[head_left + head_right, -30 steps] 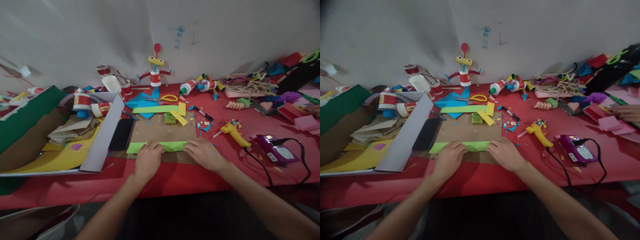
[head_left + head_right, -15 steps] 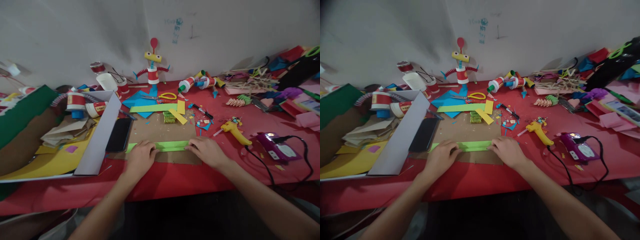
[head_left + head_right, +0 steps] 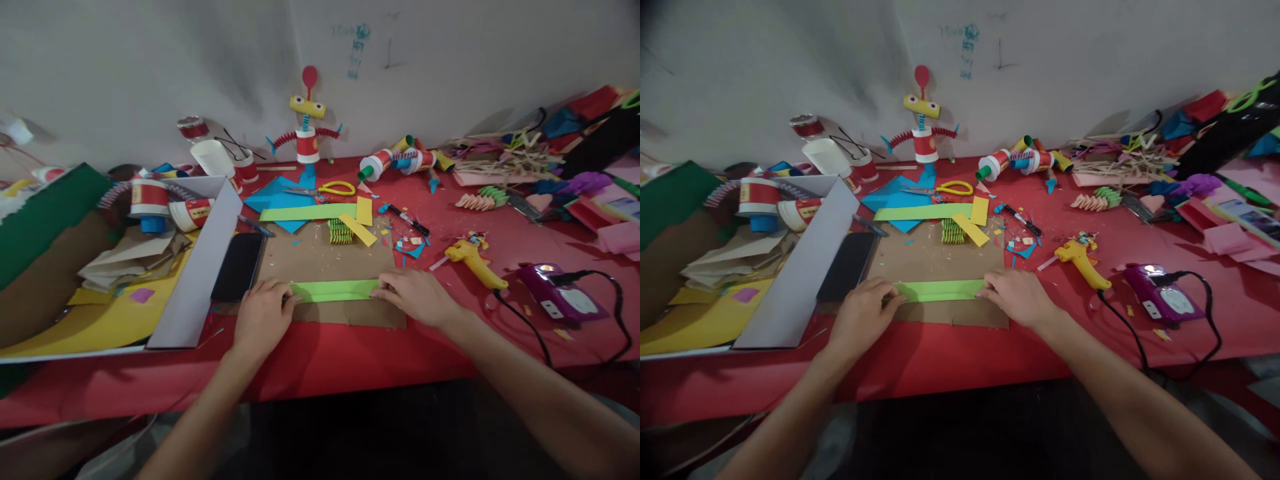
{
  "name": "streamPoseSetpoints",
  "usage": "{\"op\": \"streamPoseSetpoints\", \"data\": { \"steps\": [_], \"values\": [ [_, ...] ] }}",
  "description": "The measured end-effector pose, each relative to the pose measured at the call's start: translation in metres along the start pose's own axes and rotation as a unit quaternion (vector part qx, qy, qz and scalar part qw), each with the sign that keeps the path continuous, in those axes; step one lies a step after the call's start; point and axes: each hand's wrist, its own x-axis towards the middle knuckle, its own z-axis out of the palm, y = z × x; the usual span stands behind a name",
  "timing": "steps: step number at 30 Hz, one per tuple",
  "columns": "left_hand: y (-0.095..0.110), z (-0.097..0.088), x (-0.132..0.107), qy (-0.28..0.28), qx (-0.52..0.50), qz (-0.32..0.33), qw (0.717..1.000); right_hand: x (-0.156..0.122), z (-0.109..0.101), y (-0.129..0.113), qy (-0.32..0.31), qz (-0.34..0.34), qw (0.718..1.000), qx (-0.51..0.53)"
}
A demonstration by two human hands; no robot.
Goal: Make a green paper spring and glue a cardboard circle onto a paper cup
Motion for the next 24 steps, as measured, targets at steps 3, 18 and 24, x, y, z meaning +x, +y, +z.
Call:
{"op": "streamPoseSetpoints", "data": {
  "steps": [3,18,24],
  "values": [
    [-0.005,-0.001,-0.004,0.01,0.033,-0.022,0.999,-0.001,0.002,0.001,0.0,0.012,1.0,-0.001],
    [-0.037,0.009,-0.016,0.094,0.049,-0.043,0.994,-0.01,0.012,0.017,0.024,0.006,0.995,0.097],
    [-0.039,0.008,-0.018,0.103,0.061,-0.039,0.992,-0.018,0.01,0.022,0.059,0.0,0.987,0.152]
  ]
}}
